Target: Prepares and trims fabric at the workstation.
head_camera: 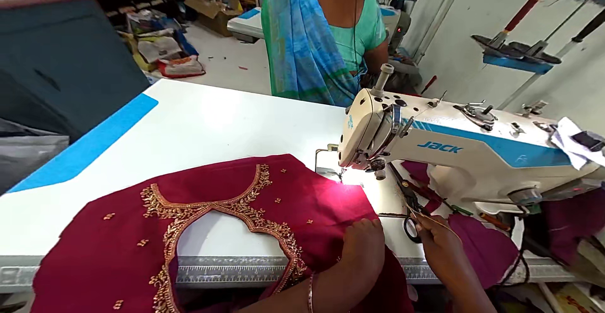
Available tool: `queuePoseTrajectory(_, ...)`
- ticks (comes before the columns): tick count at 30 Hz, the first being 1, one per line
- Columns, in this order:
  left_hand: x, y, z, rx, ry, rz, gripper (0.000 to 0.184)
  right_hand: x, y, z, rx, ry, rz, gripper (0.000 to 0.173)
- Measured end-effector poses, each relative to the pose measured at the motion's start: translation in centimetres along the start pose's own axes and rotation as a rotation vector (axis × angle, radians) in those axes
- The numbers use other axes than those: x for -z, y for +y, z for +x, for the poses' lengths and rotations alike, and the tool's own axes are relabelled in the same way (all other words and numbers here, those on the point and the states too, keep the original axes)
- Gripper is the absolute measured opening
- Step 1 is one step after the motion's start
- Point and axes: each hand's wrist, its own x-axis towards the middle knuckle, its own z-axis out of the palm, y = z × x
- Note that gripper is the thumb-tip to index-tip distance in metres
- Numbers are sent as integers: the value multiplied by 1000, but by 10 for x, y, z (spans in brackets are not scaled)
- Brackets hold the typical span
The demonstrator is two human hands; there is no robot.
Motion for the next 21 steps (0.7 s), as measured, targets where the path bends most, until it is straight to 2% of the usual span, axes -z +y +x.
queuePoseTrajectory(4, 10, -27, -23, -61, 71, -250, 42, 6, 10, -1, 48, -42, 74, 29)
queuePoseTrajectory(5, 6, -38, -33, -89, 182, -324, 42, 10, 12, -2, 67, -50, 89, 27)
queuePoseTrajectory(6, -5, -51, -43, -135, 367, -379, 40, 14, 14, -4, 90, -46, 101, 24)
queuePoseTrajectory(8, -34, -82, -56, -289, 816, -436, 37, 19, 16, -6, 131, -10, 113, 21)
queuePoseTrajectory(9, -43, -97, -61, -357, 963, -475, 37, 21, 14, -5, 159, 4, 113, 21)
queuePoseTrajectory(10, -47, -108, -68, -403, 1033, -533, 37, 23, 12, -4, 201, 17, 113, 19)
queuePoseTrajectory(14, -52, -123, -88, -456, 1103, -605, 38, 12, -14, 10, 458, 8, 80, 20)
queuePoseTrajectory(19, -47, -85, -85, -433, 1139, -403, 33, -44, -73, 50, 867, -185, 94, 24)
queuePoseTrajectory(21, -42, -71, -87, -463, 1098, -411, 29, -68, -89, 65, 925, -297, 109, 13)
